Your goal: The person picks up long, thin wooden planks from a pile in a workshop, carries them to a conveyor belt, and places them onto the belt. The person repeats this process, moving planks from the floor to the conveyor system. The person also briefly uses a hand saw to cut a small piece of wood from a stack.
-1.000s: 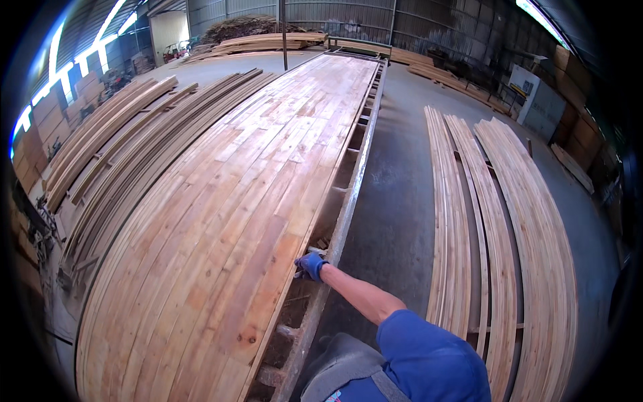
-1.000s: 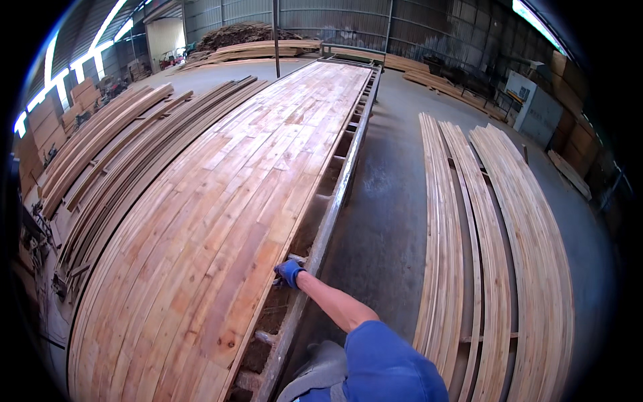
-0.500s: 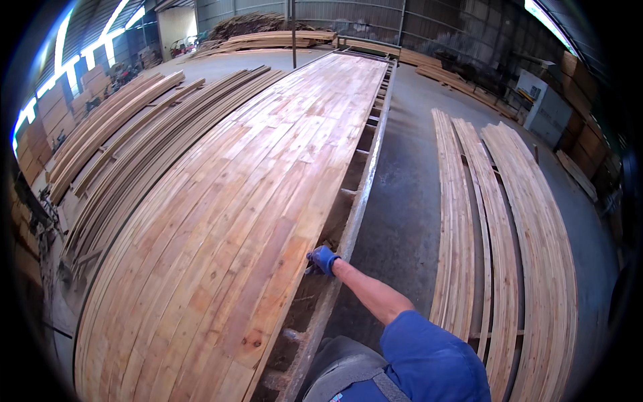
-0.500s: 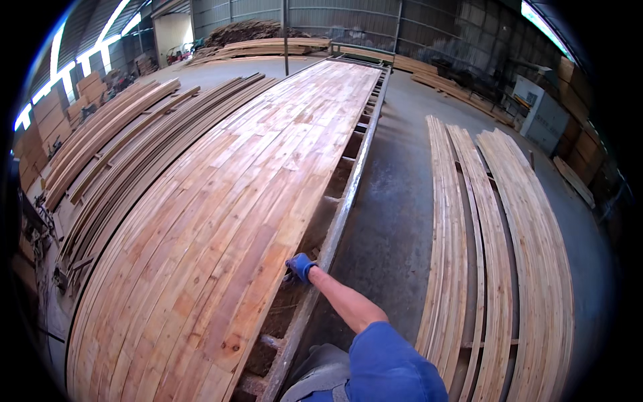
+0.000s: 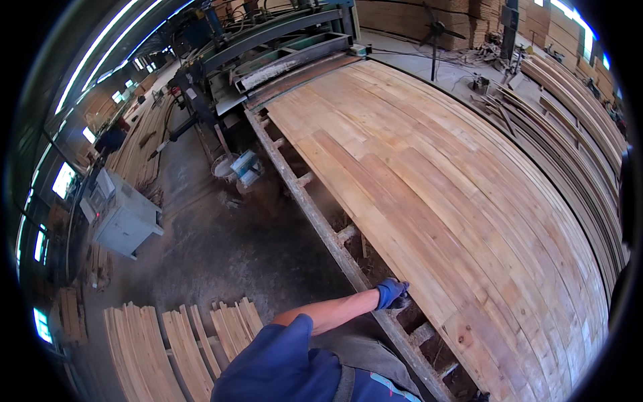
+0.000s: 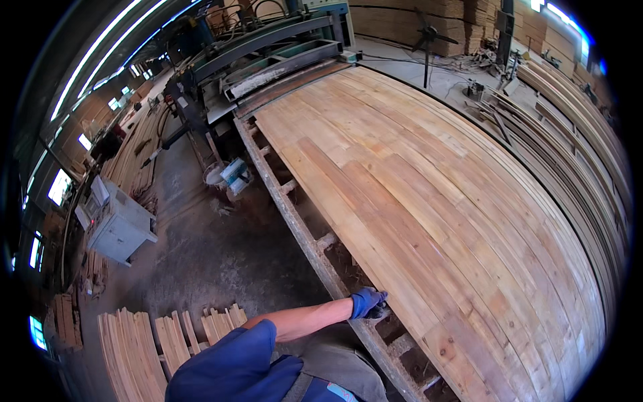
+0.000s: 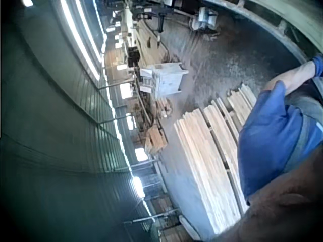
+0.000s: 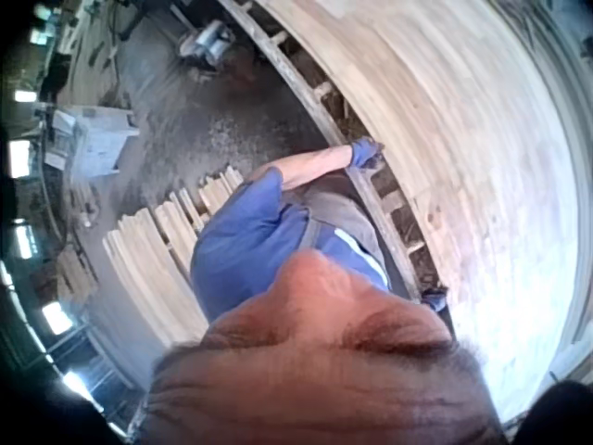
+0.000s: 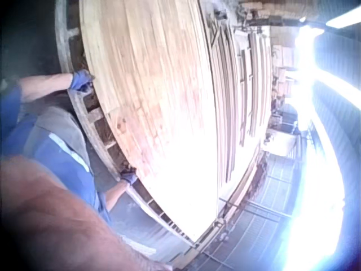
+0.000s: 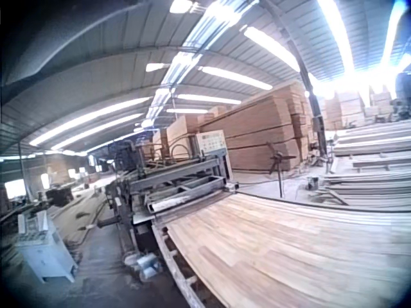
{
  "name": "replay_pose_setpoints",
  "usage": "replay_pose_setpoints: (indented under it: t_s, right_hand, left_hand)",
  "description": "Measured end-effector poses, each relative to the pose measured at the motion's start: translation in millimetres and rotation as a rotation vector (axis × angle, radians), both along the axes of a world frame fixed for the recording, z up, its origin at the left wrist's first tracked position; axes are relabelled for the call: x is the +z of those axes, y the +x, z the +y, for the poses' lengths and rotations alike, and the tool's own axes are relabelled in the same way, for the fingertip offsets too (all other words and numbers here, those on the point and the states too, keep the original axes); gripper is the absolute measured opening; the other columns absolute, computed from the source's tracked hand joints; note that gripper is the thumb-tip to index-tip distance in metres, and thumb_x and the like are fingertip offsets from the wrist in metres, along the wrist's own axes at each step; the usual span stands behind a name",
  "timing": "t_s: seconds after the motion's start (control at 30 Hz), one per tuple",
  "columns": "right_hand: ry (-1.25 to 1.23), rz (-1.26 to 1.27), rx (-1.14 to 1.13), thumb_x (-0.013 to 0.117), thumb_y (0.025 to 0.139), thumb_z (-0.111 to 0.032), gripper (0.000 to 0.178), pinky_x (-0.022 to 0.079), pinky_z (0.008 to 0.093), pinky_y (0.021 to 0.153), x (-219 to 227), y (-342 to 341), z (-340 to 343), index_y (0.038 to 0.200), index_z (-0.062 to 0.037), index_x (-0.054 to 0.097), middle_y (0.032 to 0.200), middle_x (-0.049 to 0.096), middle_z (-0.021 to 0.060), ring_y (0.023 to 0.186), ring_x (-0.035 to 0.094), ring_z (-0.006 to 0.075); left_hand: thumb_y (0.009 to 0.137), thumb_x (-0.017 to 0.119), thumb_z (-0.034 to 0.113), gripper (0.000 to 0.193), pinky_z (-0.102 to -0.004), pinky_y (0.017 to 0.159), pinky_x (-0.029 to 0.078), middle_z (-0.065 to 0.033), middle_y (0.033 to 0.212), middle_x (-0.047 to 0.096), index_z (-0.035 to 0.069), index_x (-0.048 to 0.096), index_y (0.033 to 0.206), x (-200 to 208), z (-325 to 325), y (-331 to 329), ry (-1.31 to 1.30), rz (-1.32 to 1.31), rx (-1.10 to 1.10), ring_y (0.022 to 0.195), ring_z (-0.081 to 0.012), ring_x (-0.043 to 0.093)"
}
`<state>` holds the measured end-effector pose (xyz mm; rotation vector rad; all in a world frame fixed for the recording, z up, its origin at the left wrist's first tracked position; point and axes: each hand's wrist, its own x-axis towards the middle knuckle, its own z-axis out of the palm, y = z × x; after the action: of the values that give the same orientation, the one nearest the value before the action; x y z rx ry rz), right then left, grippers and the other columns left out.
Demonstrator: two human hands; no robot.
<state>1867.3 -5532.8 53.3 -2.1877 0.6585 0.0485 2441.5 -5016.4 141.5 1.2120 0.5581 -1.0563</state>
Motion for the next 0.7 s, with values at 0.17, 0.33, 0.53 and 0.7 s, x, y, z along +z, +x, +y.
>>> replay_pose_setpoints:
  t_s: [0.17, 0.33, 0.53, 0.7]
  right_hand:
    - [-0.775, 1.075, 0.392, 0.031, 0.095, -0.039, 0.057, 0.019, 0.0464, 0.116, 26, 99, 53, 0.148, -0.0178, 0.032, 0.153, 0.033, 0.01, 0.143, 0.024, 0.0248]
    - [-0.639, -0.217, 0.212, 0.027, 0.096, -0.045, 0.059, 0.009, 0.046, 0.115, -34, 21, -4, 0.148, -0.0174, 0.031, 0.154, 0.026, 0.0059, 0.142, 0.022, 0.0235]
    - [-0.089, 0.115, -0.546, 0.04, 0.098, -0.049, 0.056, 0.043, 0.0381, 0.093, -33, 38, 25, 0.139, -0.0117, 0.046, 0.131, 0.056, 0.0098, 0.113, 0.053, 0.025]
    - [-0.45, 0.422, -0.517, 0.055, 0.096, -0.034, 0.043, 0.051, 0.0308, 0.068, 37, 81, 68, 0.125, -0.0021, 0.056, 0.109, 0.065, 0.0112, 0.082, 0.061, 0.024]
  left_hand:
    - [0.095, 0.058, 0.035, 0.031, -0.035, 0.043, 0.052, -0.007, 0.063, 0.061, 0.008, 0.059, 0.079, 30, -12, -9, 0.0, 0.002, 0.063, 0.046, -0.0203, 0.058]
    - [0.09, 0.062, 0.045, 0.041, -0.0352, 0.046, 0.055, -0.0114, 0.063, 0.064, 0.009, 0.057, 0.072, 15, -10, 0, -0.22, 0.171, 0.12, 0.051, -0.0238, 0.063]
    - [0.085, 0.068, 0.049, 0.041, -0.0333, 0.042, 0.052, -0.0079, 0.062, 0.063, 0.011, 0.058, 0.073, 37, -14, 8, -0.089, 0.176, 0.052, 0.047, -0.0218, 0.06]
    - [0.086, 0.064, 0.05, 0.042, -0.0337, 0.04, 0.051, -0.007, 0.06, 0.063, 0.012, 0.058, 0.073, 23, -26, 2, -0.071, 0.139, 0.048, 0.045, -0.0212, 0.06]
